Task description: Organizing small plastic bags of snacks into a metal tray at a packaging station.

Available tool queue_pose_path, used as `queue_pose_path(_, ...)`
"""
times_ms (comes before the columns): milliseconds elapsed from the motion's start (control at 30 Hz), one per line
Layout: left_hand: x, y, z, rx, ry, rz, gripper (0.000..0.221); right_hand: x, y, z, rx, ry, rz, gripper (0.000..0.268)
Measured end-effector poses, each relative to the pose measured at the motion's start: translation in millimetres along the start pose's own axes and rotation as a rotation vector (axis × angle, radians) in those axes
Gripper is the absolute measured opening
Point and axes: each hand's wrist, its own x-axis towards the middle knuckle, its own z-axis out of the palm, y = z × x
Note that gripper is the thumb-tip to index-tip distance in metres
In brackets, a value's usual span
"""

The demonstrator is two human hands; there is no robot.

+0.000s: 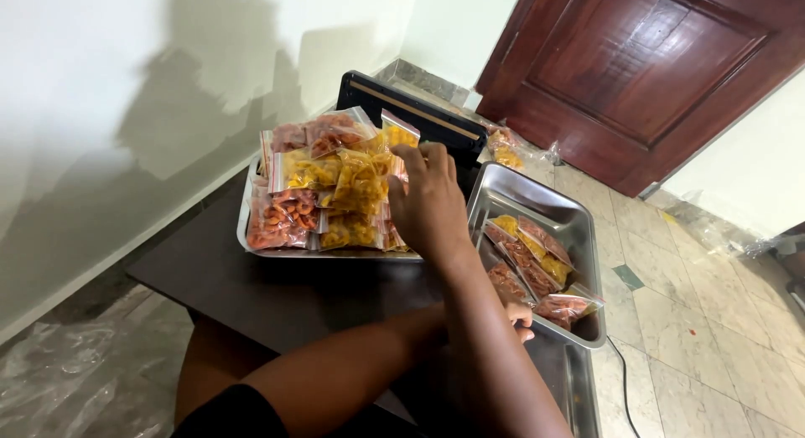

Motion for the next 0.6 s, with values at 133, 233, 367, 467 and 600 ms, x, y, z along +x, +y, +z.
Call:
queue_pose_path(133, 1, -23, 18, 0.001, 0.032, -0.031, 0.025, -6, -2, 18, -0.066, 0.026, -0.090, 0.036)
queue_pose_path(233, 1, -35, 33, -0.006, 0.055, -0.056, 0.025, -13, 3, 26, -0.116, -0.190, -0.067, 0.042)
queue_pose_path(367, -7, -77, 93, -0.052, 0.055, -0.047, 0.026, -4, 18, -26, 0.092, 0.114, -0.158, 0.021)
queue_pose_path(467, 21, 23, 32, 0.162, 0.118, 0.117, 0.018, -9, 49, -89, 0.153, 0.159, 0.038, 0.015)
queue_pose_path(600, 27, 64, -12, 0.401, 0.102, 0.181, 0.018, -28, 140, -114, 0.035, 0.093, 0.465, 0.024)
